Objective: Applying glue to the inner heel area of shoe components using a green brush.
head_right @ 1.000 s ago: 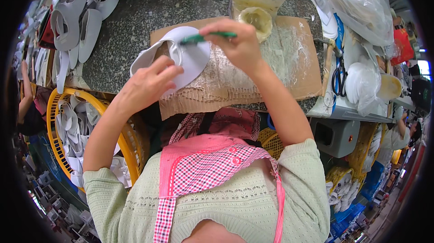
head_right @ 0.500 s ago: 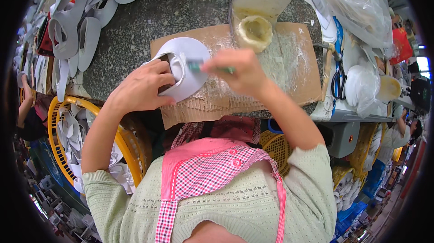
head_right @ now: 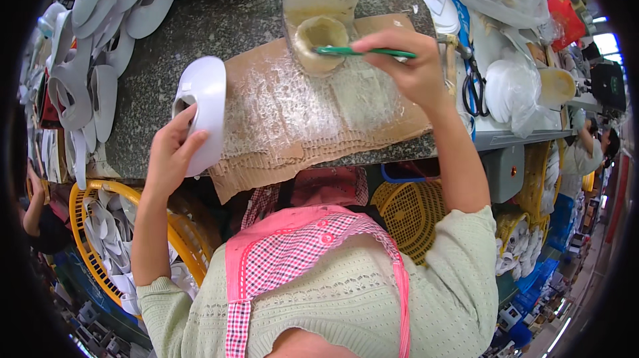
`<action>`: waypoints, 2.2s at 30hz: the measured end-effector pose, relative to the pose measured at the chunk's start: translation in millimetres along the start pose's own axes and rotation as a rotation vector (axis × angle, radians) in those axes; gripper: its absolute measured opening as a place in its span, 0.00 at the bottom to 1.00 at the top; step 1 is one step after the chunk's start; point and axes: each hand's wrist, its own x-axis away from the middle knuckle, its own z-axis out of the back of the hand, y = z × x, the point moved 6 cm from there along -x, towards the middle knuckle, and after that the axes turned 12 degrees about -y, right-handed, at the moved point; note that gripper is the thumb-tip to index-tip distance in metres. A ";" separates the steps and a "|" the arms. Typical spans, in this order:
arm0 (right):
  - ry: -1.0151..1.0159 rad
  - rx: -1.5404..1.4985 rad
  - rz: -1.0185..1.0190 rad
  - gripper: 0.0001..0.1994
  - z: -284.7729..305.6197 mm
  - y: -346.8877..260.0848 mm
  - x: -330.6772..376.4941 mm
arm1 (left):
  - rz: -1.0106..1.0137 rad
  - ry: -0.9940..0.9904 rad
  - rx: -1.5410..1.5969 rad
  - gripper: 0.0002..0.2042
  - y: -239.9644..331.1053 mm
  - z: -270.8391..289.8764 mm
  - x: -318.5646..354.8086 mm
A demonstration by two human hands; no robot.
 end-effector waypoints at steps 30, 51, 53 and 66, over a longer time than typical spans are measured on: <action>-0.118 -0.498 0.231 0.08 -102.7 -65.8 -14.9 | 0.137 -0.144 0.754 0.45 2.2 -8.8 -8.5; 0.349 -0.645 0.010 0.07 -33.0 6.8 24.5 | 0.020 -0.036 0.081 0.24 26.8 -26.4 -26.6; 0.370 -0.564 0.165 0.09 -60.9 -11.1 5.1 | 0.002 -0.056 0.375 0.31 29.0 -38.5 -29.0; -0.089 -0.254 0.390 0.08 -120.9 -58.0 16.7 | 0.011 -0.103 0.920 0.51 19.2 -49.3 -31.6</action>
